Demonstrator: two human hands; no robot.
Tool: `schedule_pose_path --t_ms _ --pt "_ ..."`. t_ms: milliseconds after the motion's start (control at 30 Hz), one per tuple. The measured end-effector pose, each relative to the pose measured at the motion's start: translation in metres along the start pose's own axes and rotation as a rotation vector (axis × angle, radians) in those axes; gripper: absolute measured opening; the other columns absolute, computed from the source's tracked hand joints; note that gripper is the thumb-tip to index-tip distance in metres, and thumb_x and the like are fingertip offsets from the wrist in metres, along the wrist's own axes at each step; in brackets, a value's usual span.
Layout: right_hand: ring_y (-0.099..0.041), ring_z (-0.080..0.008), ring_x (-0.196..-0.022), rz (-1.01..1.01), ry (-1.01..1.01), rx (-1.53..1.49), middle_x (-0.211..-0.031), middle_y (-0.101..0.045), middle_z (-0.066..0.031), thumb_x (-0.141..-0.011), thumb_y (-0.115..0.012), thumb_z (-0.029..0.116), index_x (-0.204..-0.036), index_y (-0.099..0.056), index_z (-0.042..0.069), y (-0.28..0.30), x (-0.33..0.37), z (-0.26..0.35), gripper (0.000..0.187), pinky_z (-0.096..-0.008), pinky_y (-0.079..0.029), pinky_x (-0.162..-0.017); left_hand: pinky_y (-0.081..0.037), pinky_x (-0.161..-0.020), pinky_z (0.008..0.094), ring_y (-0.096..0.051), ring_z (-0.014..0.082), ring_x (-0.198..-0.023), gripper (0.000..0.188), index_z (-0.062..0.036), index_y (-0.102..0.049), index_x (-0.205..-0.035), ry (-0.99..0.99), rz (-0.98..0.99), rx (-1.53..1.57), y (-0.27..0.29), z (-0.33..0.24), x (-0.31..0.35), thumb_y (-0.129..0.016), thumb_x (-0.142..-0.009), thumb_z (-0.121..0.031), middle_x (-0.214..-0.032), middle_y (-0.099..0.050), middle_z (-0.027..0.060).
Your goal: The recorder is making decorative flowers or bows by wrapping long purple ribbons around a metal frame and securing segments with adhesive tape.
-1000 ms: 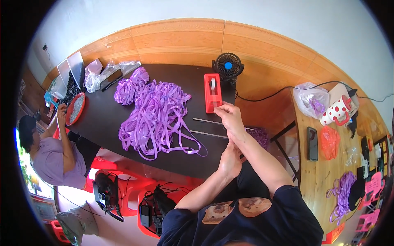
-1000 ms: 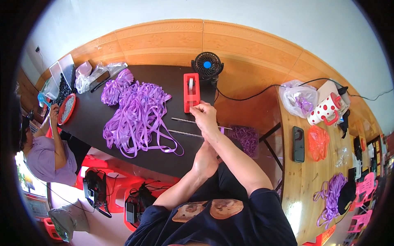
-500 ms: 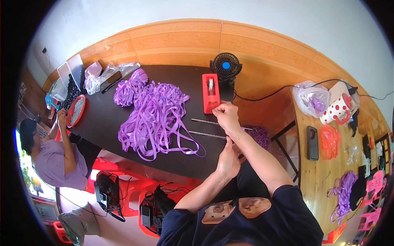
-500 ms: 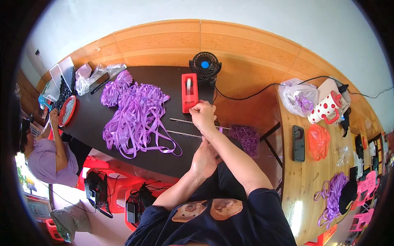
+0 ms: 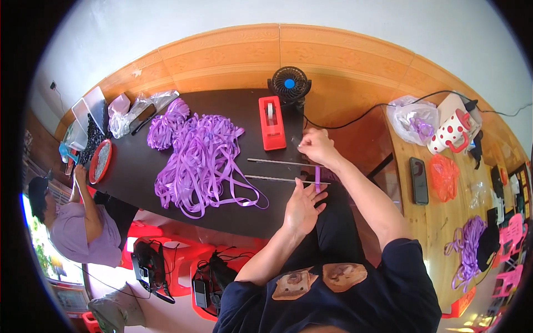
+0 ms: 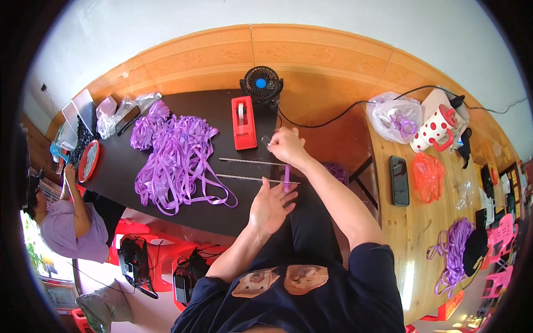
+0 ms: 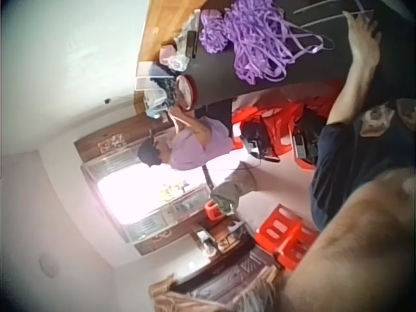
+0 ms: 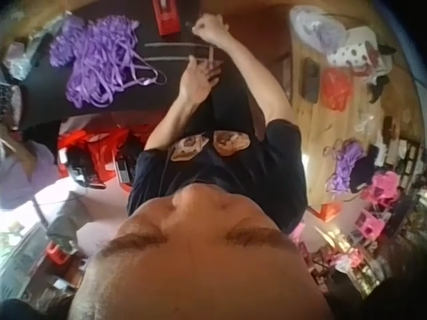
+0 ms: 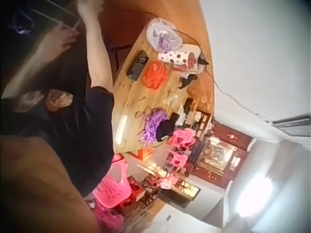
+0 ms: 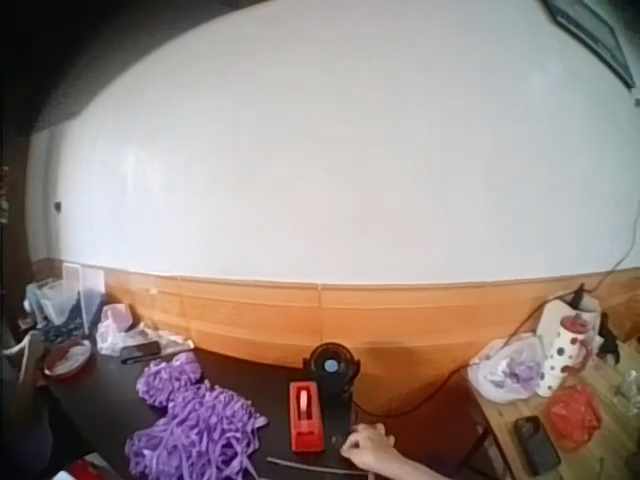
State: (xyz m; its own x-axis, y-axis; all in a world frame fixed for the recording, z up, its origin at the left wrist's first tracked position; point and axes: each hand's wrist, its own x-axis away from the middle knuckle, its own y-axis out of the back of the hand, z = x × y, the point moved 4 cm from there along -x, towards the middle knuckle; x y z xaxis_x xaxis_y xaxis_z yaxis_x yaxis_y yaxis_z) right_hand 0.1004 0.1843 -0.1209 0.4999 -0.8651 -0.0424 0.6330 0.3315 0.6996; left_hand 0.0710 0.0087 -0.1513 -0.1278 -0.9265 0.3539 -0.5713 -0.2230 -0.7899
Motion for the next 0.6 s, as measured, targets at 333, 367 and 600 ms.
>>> schedule_pose_path --t_ms 333,367,600 --pt "-0.054 -0.0148 -0.095 0.605 0.135 -0.500 -0.124 -0.053 -0.0165 -0.085 -0.060 0.006 -0.078 -0.064 0.000 0.044 0.060 -0.017 0.011 -0.0280 -0.043 -0.082 -0.028 -0.097 0.0397 -0.043 0.0231 -0.114 0.071 -0.0026 -0.044 -0.132 -0.007 -0.038 -0.012 -0.001 -0.001 0.003 -0.025 -0.095 -0.060 -0.128 -0.051 0.0094" --pt "-0.053 -0.0150 -0.092 0.650 0.134 -0.495 -0.117 -0.056 -0.0140 -0.085 -0.059 0.006 -0.076 -0.062 0.000 0.041 0.060 -0.020 0.011 -0.0281 -0.043 -0.080 -0.028 -0.097 0.0397 -0.043 0.0231 -0.114 0.071 -0.0026 -0.044 -0.132 -0.002 -0.038 -0.013 -0.001 -0.001 0.003 -0.025 -0.095 -0.060 -0.128 -0.051 0.0094" --pt "-0.047 -0.0169 -0.087 0.705 0.289 -0.337 -0.087 -0.058 -0.0021 -0.083 -0.063 0.012 -0.072 -0.059 0.005 0.030 0.050 -0.028 0.014 -0.0325 -0.032 -0.091 -0.029 -0.095 0.0384 -0.043 0.0224 -0.115 0.071 -0.0032 -0.044 -0.133 -0.004 -0.030 -0.033 -0.002 -0.001 0.004 -0.024 -0.095 -0.060 -0.129 -0.050 0.0096"
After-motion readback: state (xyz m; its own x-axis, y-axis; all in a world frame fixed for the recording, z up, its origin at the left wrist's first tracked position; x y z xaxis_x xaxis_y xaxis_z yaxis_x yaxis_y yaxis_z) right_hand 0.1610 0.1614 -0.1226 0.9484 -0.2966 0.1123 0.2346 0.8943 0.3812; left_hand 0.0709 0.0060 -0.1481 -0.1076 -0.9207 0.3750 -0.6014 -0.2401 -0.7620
